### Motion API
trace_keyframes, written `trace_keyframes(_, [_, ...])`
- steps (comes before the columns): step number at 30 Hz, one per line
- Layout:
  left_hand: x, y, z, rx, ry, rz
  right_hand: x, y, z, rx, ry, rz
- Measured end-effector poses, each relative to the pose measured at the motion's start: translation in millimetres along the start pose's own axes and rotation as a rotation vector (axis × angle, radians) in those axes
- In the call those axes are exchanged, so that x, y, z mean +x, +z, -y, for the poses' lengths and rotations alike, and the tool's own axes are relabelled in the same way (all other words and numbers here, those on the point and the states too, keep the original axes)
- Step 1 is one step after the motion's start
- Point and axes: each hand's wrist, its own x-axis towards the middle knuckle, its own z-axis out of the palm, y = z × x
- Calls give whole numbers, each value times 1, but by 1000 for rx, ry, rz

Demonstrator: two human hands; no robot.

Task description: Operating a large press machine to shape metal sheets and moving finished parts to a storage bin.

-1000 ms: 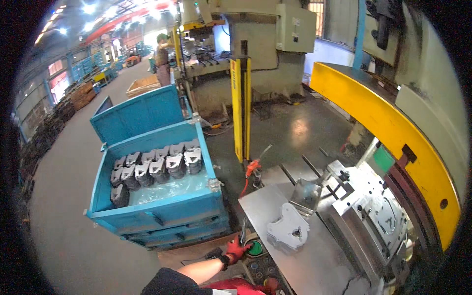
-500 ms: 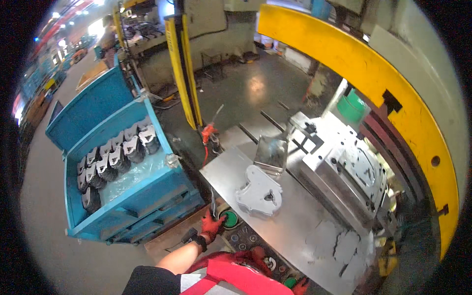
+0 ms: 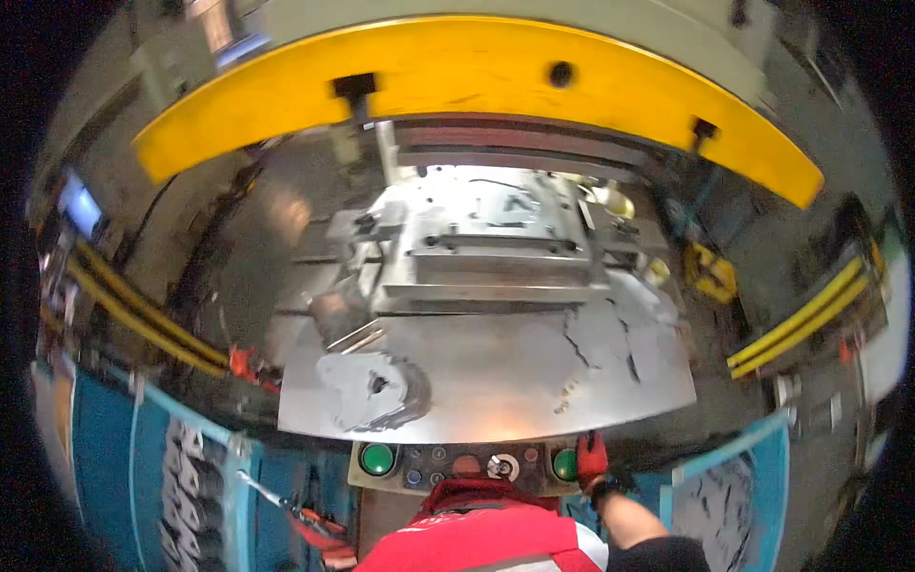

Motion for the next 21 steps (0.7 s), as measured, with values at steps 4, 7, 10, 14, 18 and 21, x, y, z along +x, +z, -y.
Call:
trace_keyframes(4, [-2,23,-73,-60,468,487,-7,-14,48,-78,148,13])
trace_keyframes(7, [-42,86,-162,-241,-13,868,-6,-5,29,-111,52,-47])
trace_keyframes(10, [-59,155,-175,-231,-28,1079,-16,-12,47,-92,61,-48])
trace_keyframes(14, [-92,253,-223,-29,-238,1414,-18,-3,31,-105,30,-104])
trace_keyframes(18, [-106,349,-227,-150,-226,1455,-18,0,26,-131,79,-97])
trace_keyframes(21, [-94,402,-201,-223,-263,1360,-16,-5,33,-30,47,-33])
